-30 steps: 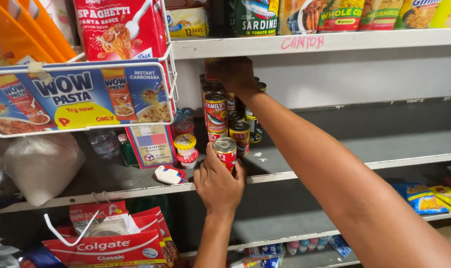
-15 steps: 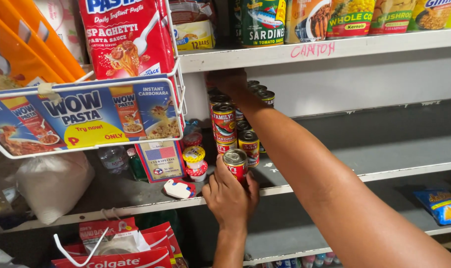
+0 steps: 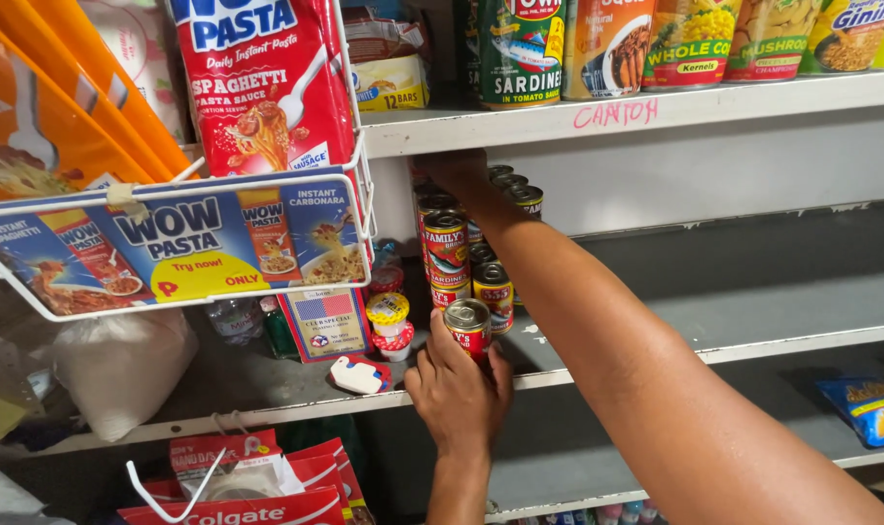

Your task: Organizing and stocking canned food products onto a grocery store shelf from boxes on the floor.

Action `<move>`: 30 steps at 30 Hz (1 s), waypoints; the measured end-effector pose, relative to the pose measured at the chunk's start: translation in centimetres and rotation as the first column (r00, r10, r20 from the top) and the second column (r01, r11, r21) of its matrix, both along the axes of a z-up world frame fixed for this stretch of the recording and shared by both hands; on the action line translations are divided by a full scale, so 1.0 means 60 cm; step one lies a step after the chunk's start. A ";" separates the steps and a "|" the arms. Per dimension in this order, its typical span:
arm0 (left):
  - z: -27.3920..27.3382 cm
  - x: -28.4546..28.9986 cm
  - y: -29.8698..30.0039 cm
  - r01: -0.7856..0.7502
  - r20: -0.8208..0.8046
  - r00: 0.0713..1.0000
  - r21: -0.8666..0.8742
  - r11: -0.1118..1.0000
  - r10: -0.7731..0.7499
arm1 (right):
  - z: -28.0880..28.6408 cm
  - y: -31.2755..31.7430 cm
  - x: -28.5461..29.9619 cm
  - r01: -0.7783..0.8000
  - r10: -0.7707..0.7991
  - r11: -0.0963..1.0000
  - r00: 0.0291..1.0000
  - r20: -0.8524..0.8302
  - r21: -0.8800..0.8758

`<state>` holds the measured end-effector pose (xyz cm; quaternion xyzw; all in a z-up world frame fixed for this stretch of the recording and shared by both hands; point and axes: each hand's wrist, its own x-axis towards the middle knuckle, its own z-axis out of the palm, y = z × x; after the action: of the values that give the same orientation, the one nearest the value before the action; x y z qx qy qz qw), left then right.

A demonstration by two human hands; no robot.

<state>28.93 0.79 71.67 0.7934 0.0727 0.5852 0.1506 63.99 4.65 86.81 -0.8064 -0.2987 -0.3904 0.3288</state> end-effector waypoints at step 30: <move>0.014 -0.018 -0.007 0.095 -0.092 0.989 -0.212 0.973 -0.117 | -0.037 -0.166 -0.248 -0.192 0.186 0.967 0.981 0.050 0.169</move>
<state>27.87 0.36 72.48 0.8055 0.0985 0.5235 0.2597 49.10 -5.34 84.58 -0.7359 -0.3446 -0.3954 0.4282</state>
